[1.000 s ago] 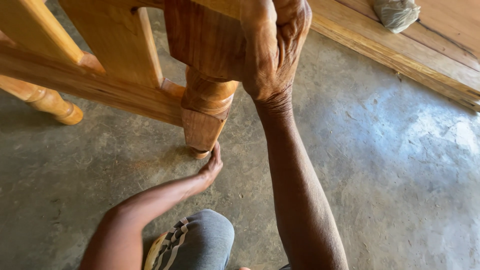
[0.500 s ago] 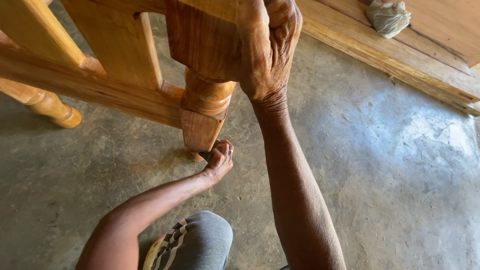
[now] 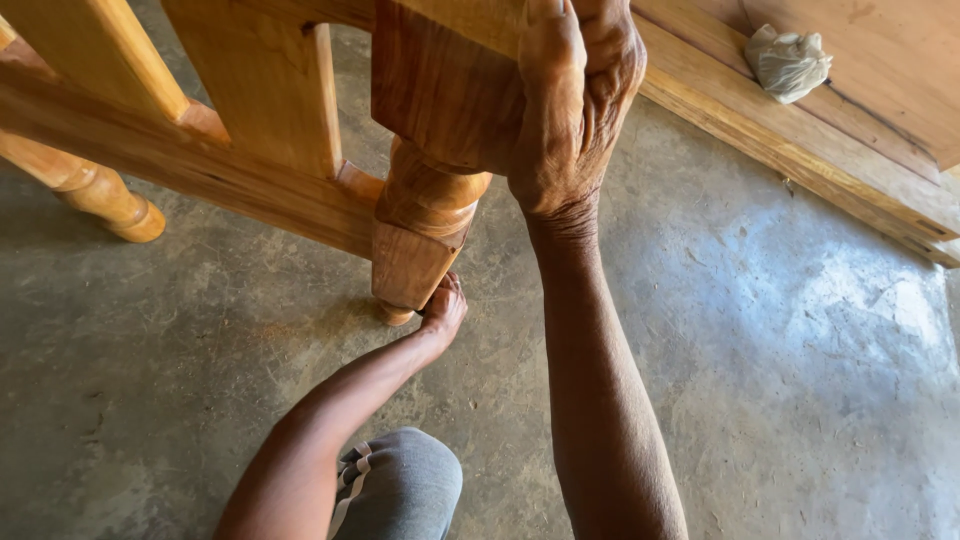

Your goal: Sanding a wooden furniture frame with sandpaper.

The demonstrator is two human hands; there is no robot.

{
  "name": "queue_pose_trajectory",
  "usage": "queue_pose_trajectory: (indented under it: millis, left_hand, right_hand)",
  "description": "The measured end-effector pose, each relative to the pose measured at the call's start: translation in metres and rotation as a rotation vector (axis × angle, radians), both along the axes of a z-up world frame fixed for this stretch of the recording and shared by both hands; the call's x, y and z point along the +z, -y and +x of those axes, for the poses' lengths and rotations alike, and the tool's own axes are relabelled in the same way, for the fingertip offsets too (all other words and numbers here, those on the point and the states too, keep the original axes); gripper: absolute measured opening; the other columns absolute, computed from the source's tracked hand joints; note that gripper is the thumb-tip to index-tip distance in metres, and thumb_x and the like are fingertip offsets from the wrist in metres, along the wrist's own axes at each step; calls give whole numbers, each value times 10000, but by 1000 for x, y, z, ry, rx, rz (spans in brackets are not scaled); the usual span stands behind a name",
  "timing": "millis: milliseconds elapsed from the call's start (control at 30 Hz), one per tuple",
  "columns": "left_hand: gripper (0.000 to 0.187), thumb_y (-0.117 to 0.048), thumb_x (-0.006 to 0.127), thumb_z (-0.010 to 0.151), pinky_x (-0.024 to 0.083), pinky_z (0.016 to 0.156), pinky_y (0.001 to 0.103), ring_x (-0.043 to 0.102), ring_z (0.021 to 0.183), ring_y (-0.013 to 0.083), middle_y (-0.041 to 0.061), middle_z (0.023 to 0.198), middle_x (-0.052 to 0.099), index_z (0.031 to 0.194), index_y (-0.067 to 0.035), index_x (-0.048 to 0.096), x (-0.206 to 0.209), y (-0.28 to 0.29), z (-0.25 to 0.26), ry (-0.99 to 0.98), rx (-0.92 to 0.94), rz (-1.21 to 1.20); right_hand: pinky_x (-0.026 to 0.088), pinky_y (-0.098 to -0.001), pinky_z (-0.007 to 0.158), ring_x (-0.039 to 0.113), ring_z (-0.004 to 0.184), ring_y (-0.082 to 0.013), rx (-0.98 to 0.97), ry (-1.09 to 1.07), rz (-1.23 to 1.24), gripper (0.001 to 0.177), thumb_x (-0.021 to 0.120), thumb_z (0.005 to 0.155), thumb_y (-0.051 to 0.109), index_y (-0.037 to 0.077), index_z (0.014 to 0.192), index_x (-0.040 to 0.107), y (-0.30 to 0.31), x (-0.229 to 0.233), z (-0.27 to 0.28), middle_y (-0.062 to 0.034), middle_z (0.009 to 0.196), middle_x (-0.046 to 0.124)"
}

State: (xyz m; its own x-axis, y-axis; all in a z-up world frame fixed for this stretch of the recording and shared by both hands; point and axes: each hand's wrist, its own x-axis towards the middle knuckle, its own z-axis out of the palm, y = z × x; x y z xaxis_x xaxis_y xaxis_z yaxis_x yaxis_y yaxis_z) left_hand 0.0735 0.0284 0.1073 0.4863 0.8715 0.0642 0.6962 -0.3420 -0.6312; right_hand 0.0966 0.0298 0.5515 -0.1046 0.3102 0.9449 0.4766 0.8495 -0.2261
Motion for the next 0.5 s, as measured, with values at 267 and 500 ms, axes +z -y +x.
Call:
queue_pose_trajectory:
  millis: [267, 500]
  left_hand:
    - [393, -97, 783, 815, 522, 819, 527, 660, 1134, 330, 101, 1158, 742, 1206, -60, 779, -21, -38, 20, -348, -8, -282]
    - [218, 17, 776, 846, 550, 722, 490, 686, 984, 321, 147, 1014, 780, 1058, -14, 817, 2, 20, 0, -334, -48, -198]
  right_hand:
    - [395, -312, 730, 414, 739, -167, 245, -203, -219, 319, 553, 1133, 265, 0, 957, 567, 5, 10, -7, -73, 765, 469]
    - [467, -307, 871, 549, 850, -149, 184, -167, -184, 278, 528, 1107, 297, 42, 1082, 636, 8, 12, -6, -55, 889, 608]
